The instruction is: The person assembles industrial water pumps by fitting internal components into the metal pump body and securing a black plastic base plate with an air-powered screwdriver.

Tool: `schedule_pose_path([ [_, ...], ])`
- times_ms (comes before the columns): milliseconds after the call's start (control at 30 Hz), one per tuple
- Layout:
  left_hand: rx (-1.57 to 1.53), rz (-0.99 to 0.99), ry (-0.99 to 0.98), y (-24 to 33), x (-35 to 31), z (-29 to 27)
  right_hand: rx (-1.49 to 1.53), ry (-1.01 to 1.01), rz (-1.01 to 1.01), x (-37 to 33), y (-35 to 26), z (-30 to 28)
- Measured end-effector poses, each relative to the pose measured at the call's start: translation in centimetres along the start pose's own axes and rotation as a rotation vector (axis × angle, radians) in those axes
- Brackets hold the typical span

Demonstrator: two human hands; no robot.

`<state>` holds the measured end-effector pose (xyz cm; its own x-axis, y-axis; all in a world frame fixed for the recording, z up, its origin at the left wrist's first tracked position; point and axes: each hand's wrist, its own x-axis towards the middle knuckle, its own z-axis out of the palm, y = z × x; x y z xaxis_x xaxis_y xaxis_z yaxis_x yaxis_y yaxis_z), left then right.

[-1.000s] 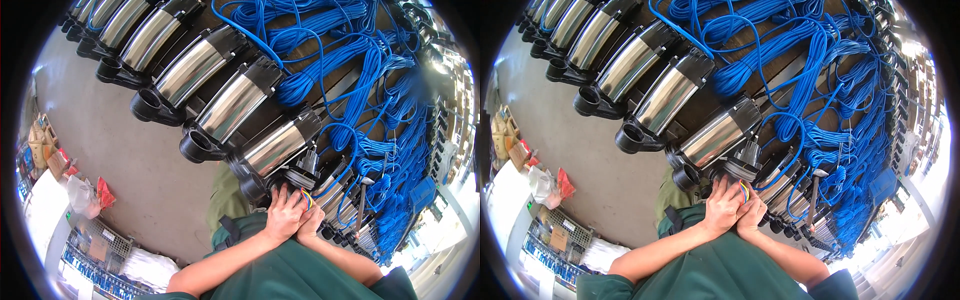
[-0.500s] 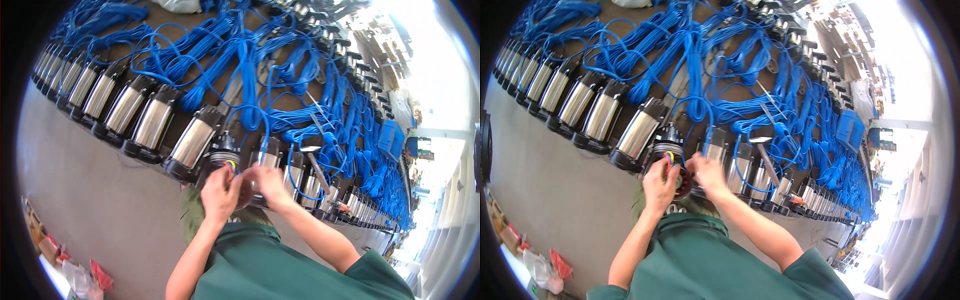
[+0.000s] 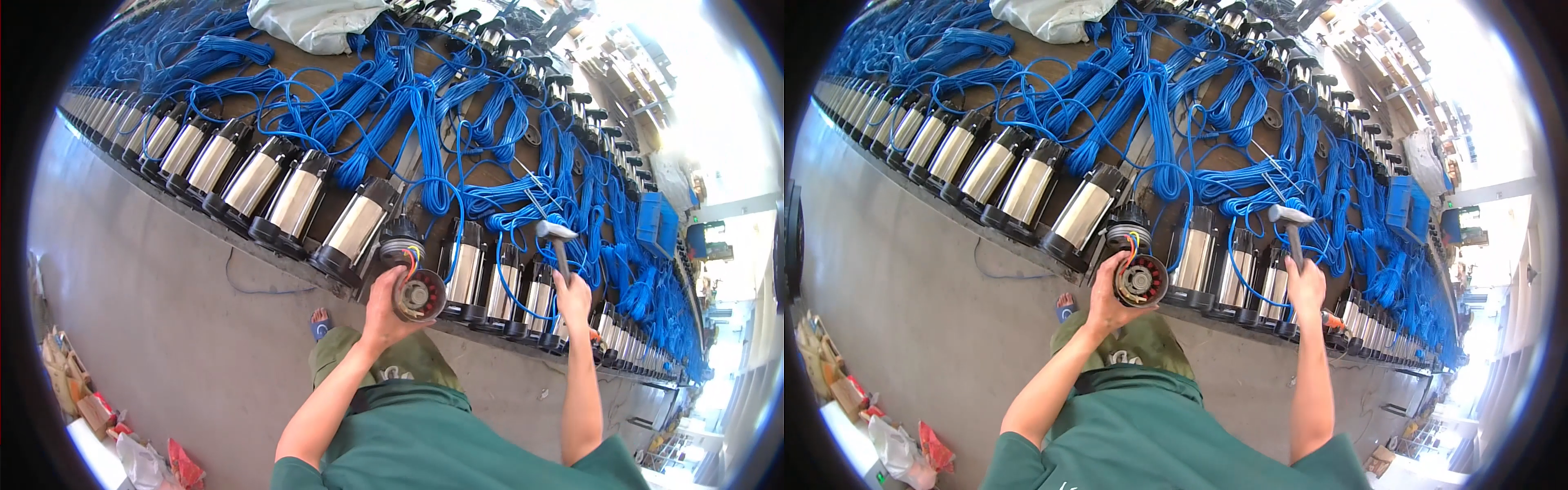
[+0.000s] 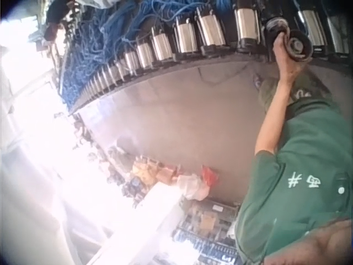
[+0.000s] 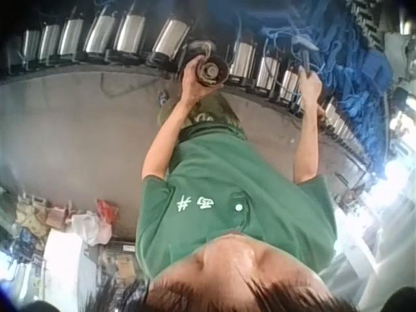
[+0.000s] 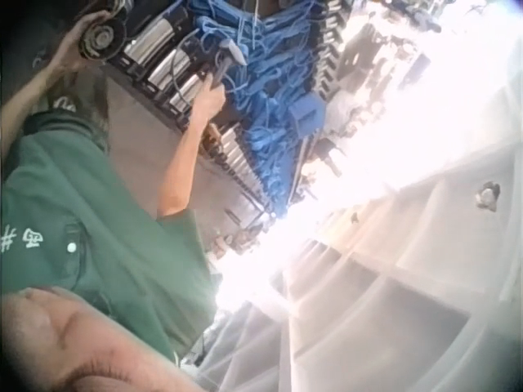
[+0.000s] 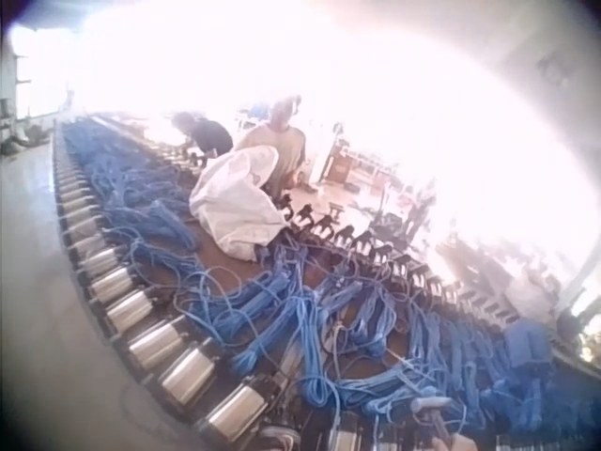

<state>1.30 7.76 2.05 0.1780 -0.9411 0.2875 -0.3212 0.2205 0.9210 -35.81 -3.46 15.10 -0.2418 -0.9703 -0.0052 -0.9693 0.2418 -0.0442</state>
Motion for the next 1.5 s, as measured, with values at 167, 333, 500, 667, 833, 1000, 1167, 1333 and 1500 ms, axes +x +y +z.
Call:
schedule_pose_path([
  [167,-0.048,0.021,0.023,-1.2,0.5,1.4,1.081,-0.213,0.181,-14.4,-8.1,-2.7],
  [333,-0.129,-0.002,-0.002,-2.7,-0.2,1.9,0.893,-0.276,0.076,-22.7,-11.0,2.8],
  [500,-0.173,0.003,-0.025,-3.3,-0.4,1.6,1.024,-0.289,0.153,-25.3,-13.8,3.6],
  [667,-0.17,0.042,0.021,-4.7,-0.6,2.4,0.648,-0.215,0.011,-24.9,-13.5,6.0],
  [833,-0.218,0.018,0.009,-4.1,-0.5,1.6,0.628,-0.31,0.049,-23.7,-13.8,2.3],
  [1000,-0.218,0.055,0.039,-4.4,-0.5,2.1,0.585,-0.197,-0.049,-24.6,-14.4,5.7],
  [1167,-0.13,0.103,0.105,-2.7,-0.5,1.1,0.625,-0.358,0.044,-22.9,-12.8,4.0],
  [1333,-0.15,0.155,0.17,-1.9,-0.4,1.7,0.844,0.039,-0.042,-25.1,-15.2,1.8],
  [1500,-0.185,0.178,0.195,-1.8,-0.1,2.1,1.075,-0.277,0.167,-22.3,-17.8,-1.2],
])
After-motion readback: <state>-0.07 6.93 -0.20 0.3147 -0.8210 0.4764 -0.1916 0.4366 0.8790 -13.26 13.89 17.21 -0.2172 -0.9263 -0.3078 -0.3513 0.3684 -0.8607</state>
